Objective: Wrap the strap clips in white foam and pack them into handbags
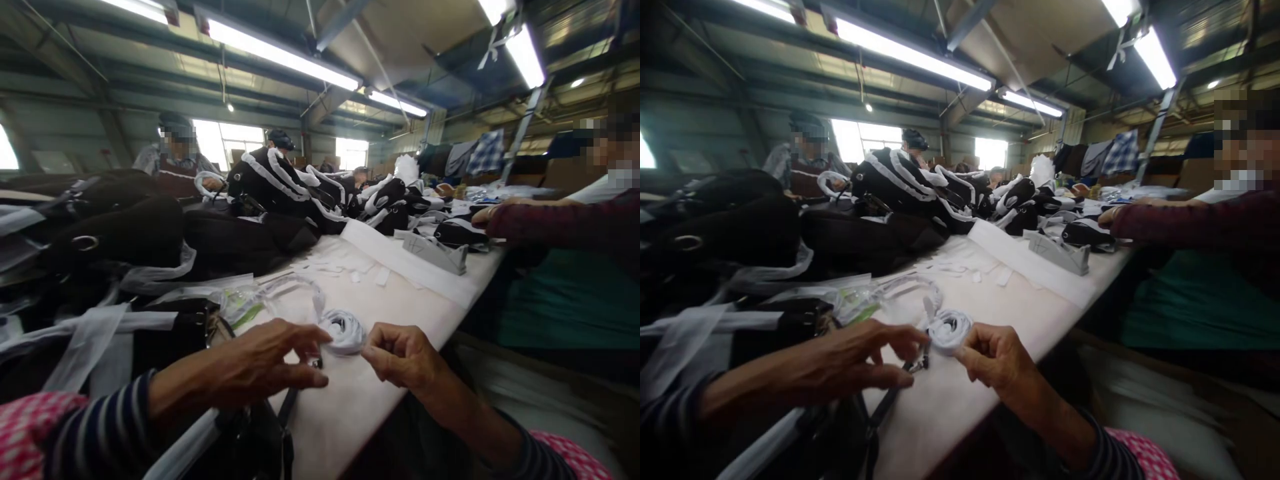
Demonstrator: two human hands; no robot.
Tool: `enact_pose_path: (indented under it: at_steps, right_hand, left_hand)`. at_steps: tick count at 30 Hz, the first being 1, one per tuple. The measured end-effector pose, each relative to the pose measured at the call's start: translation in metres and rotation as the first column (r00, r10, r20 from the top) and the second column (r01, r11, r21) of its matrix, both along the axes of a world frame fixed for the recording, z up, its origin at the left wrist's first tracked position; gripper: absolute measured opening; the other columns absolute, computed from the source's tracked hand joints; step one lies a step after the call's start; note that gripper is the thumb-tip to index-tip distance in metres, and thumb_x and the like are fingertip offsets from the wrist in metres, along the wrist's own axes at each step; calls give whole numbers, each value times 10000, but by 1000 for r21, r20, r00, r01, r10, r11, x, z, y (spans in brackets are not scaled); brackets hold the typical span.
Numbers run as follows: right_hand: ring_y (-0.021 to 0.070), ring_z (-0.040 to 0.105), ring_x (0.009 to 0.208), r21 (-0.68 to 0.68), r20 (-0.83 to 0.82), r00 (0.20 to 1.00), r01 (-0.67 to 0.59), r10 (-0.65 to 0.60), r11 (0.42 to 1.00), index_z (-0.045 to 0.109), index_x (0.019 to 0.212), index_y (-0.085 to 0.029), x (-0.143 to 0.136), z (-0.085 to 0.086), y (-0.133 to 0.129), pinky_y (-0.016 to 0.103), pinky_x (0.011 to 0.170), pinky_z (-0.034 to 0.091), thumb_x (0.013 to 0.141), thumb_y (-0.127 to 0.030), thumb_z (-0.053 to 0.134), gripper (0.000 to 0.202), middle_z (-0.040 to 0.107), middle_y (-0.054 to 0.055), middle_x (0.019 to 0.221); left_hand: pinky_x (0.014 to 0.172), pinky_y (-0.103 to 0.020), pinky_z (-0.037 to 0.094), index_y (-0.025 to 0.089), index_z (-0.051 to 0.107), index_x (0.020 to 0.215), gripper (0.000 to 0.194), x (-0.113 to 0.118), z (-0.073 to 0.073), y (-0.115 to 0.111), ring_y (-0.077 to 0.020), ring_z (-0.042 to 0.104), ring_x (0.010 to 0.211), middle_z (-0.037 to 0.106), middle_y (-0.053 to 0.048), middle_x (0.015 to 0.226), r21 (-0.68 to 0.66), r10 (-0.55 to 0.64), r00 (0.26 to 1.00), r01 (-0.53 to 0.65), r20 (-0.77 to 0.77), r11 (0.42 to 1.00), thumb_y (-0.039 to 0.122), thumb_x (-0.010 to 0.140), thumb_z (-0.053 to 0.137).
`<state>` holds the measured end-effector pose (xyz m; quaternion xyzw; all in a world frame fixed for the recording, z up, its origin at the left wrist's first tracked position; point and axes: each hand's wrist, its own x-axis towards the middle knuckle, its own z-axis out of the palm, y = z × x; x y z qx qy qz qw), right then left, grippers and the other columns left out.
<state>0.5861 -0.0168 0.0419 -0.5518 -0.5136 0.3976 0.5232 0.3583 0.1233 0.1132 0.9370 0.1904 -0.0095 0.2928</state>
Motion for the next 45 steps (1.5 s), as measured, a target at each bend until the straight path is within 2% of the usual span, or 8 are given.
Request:
enact_pose_path:
  at_steps: [3, 6, 11, 14, 19, 27, 34, 45]
  right_hand:
    - [88, 327, 508, 52, 46, 998, 44, -46, 998, 552, 692, -188, 7, -3, 1, 243, 494, 267, 858, -537, 691, 411, 453, -49, 570]
    - [128, 442, 572, 161, 319, 933, 121, -167, 980, 573, 707, -197, 18, -8, -3, 259, 549, 364, 918, -458, 649, 344, 515, -20, 625]
    - [243, 618, 1017, 548, 703, 551, -18, -450, 836, 675, 983, -190, -6, -14, -11, 349, 885, 488, 1008, -152, 490, 190, 687, 106, 1072]
    - [222, 663, 965, 526, 729, 586, -148, -354, 837, 650, 1107, -176, -33, -25, -3, 304, 836, 505, 1019, -143, 515, 165, 709, 99, 1063]
    - [185, 673, 769, 351, 708, 680, -104, -191, 930, 652, 887, -188, -37, -51, 12, 269, 696, 439, 1012, -162, 556, 159, 691, 38, 827]
    - [157, 620, 690, -7, 755, 655, 14, -4, 1000, 551, 700, -201, -9, -43, -13, 294, 672, 332, 966, -242, 624, 279, 661, -14, 708]
    - [149, 568, 656, 0, 798, 603, 36, -22, 999, 516, 688, -205, -24, -45, -2, 320, 649, 256, 925, -227, 620, 259, 626, -21, 664]
    - [141, 569, 641, 96, 831, 548, 18, -90, 995, 549, 713, -188, -35, -54, 17, 319, 619, 234, 934, -200, 621, 232, 629, -7, 668]
  left_hand:
    - [621, -232, 405, 207, 693, 824, 413, -1, -4, -18, -140, 612, 647, 678, 3, 710, -3, -21, 996, 20, -87, 1000, 498, 1016, 472]
    - [603, -231, 381, 193, 636, 717, 535, -9, -18, -10, -118, 592, 593, 655, 5, 646, -11, 82, 995, -83, -48, 996, 532, 1047, 386]
    - [555, -281, 273, 198, 580, 753, 234, 0, -30, -6, -120, 477, 539, 567, 19, 613, 302, 99, 984, -50, -149, 952, 248, 944, 455]
    - [566, -288, 272, 197, 531, 726, 158, 15, -32, -17, -128, 453, 571, 565, 11, 647, 331, -2, 988, 54, -156, 942, 189, 873, 475]
    - [648, -269, 393, 201, 630, 803, 331, 19, -31, -24, -163, 583, 655, 650, -15, 685, 28, 87, 990, -84, -111, 996, 387, 978, 420]
    - [739, -339, 375, 303, 708, 1106, 316, 26, -61, 0, -273, 648, 893, 680, -30, 852, 246, 213, 954, -158, -212, 956, 289, 802, 624]
    - [743, -358, 378, 251, 740, 915, 235, 34, -65, 0, -313, 652, 945, 702, -77, 905, 286, 333, 922, -271, -199, 919, 238, 724, 604]
    - [546, -243, 381, 205, 755, 775, 190, 30, -60, 5, -172, 651, 574, 662, 8, 538, 0, 317, 929, -323, -190, 946, 294, 700, 604]
